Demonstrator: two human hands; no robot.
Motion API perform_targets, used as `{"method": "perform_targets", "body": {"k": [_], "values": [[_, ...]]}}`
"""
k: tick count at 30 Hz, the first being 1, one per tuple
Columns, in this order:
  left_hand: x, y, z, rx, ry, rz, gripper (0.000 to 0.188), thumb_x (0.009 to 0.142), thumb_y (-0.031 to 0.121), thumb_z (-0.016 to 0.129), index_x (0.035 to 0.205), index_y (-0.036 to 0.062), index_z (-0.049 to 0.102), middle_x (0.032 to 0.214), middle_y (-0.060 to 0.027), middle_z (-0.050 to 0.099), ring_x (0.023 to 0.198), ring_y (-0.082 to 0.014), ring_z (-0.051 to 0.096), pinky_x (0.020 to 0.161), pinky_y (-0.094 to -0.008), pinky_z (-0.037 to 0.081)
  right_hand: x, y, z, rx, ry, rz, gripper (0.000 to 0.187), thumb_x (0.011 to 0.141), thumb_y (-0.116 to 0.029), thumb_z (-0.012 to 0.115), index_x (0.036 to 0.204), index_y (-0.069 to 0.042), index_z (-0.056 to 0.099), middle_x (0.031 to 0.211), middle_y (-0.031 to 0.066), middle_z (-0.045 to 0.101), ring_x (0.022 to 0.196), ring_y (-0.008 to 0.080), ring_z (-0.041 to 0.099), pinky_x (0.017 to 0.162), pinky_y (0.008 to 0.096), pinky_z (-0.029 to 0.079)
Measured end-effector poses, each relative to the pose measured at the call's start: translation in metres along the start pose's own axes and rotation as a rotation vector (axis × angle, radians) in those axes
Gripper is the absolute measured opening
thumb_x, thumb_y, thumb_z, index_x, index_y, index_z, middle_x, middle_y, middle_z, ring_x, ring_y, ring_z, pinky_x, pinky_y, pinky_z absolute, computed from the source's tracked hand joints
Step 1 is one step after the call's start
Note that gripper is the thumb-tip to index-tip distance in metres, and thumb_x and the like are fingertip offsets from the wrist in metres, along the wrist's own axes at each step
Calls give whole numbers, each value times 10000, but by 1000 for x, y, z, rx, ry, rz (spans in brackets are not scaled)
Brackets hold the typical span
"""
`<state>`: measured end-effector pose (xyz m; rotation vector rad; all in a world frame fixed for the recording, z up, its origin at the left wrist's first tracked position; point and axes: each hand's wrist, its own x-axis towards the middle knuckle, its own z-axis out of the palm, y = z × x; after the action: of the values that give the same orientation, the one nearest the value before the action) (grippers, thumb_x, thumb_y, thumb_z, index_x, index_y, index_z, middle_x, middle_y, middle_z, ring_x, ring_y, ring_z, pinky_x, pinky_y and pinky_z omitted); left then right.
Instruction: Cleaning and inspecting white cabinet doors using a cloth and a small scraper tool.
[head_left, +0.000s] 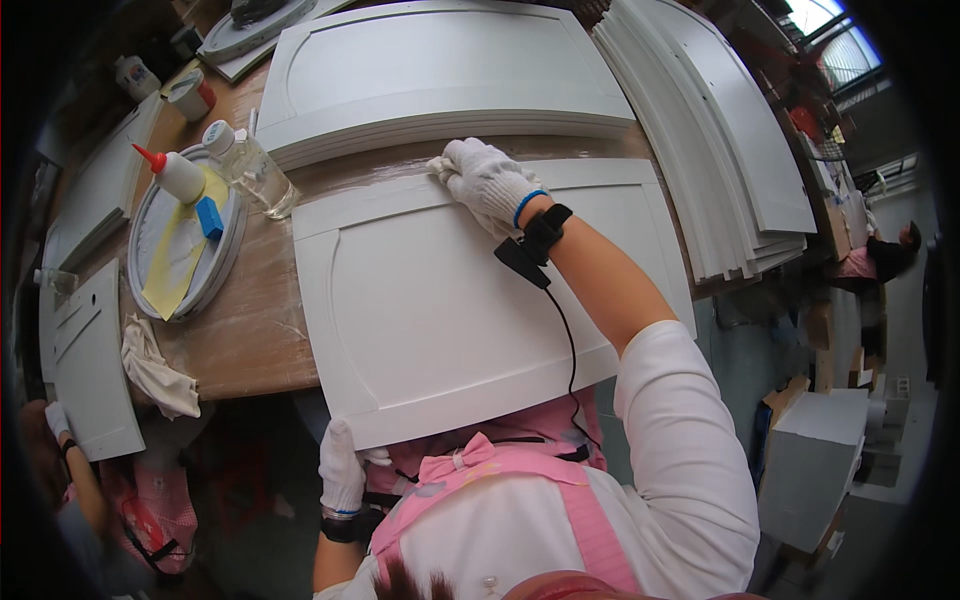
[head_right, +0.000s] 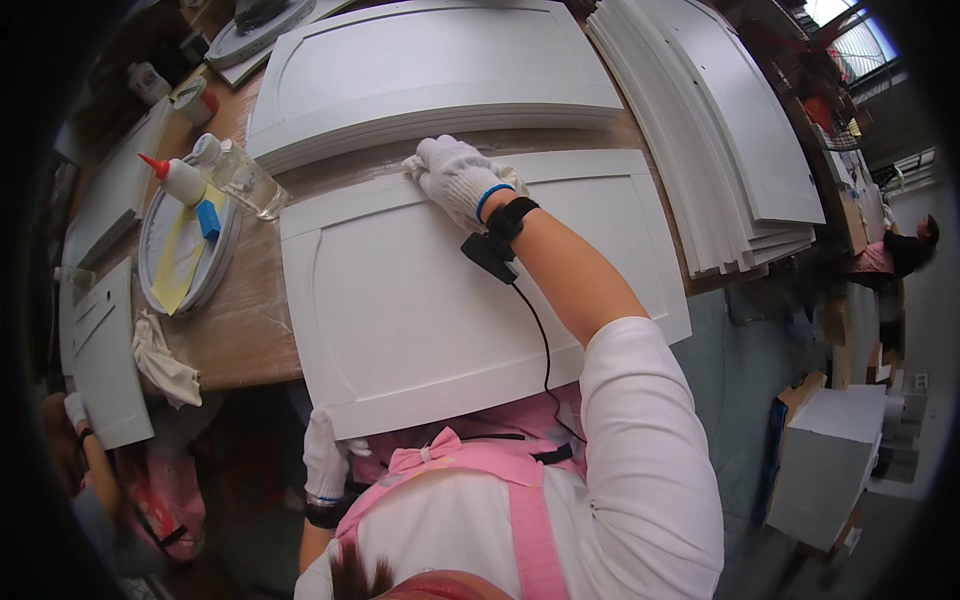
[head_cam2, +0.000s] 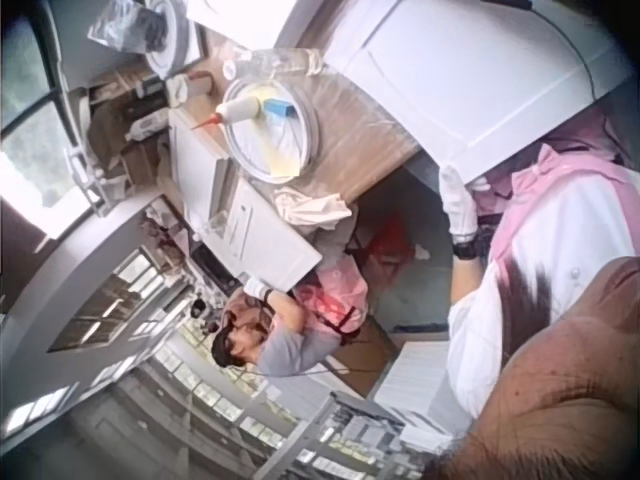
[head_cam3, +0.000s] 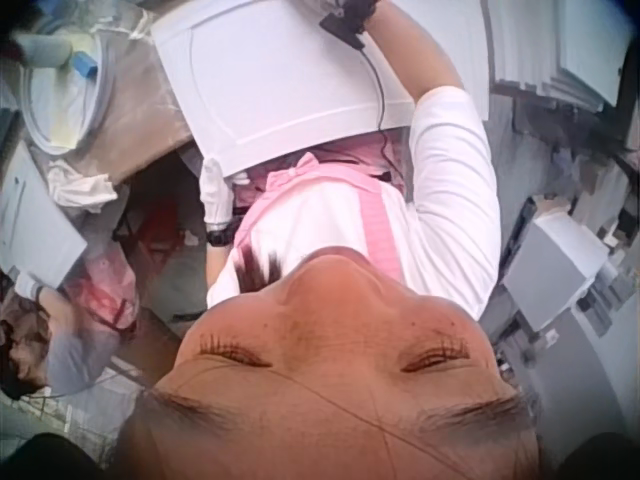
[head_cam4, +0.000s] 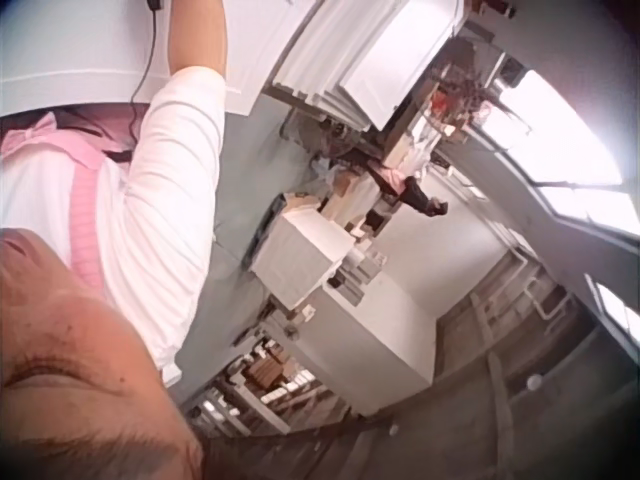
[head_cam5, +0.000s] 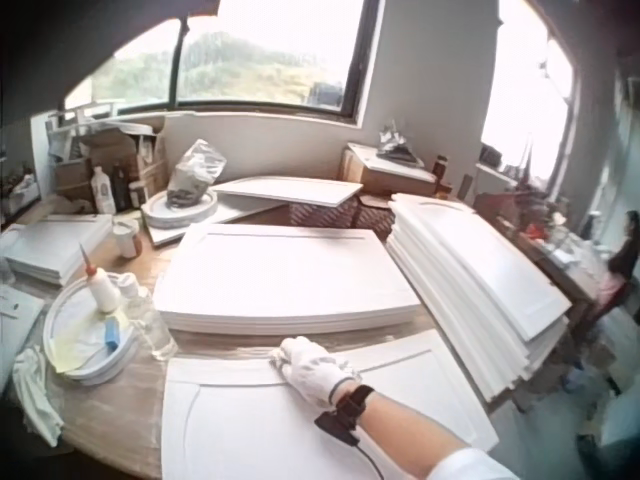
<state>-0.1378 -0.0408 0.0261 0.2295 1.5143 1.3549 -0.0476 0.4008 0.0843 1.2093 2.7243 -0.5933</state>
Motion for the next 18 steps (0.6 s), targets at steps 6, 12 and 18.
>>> {"method": "perform_targets", "body": {"k": [6,12,18], "values": [[1,-2,-1,25,-42,2,679,1015,606,401,1172,-40,543,792,-115,674,584,-167,654,525,-283,578,-16,103,-8,53,381,467,305,990,-259,577,1243,-90,595,1176,231,607,1118,383,609,956,435,503],[3,1,-5,4,-121,39,615,1044,556,375,1181,-14,563,769,-85,665,585,-151,638,536,-275,560,11,-39,22,110,142,75,272,971,-277,552,1190,-138,633,1243,224,565,1145,412,585,974,467,495],[4,-1,-1,-19,-83,52,647,1017,589,426,1143,-32,556,758,-94,663,574,-140,639,521,-264,550,33,-139,46,76,15,-174,286,934,-252,574,1181,-115,613,1242,225,564,1151,414,579,952,482,495]]}}
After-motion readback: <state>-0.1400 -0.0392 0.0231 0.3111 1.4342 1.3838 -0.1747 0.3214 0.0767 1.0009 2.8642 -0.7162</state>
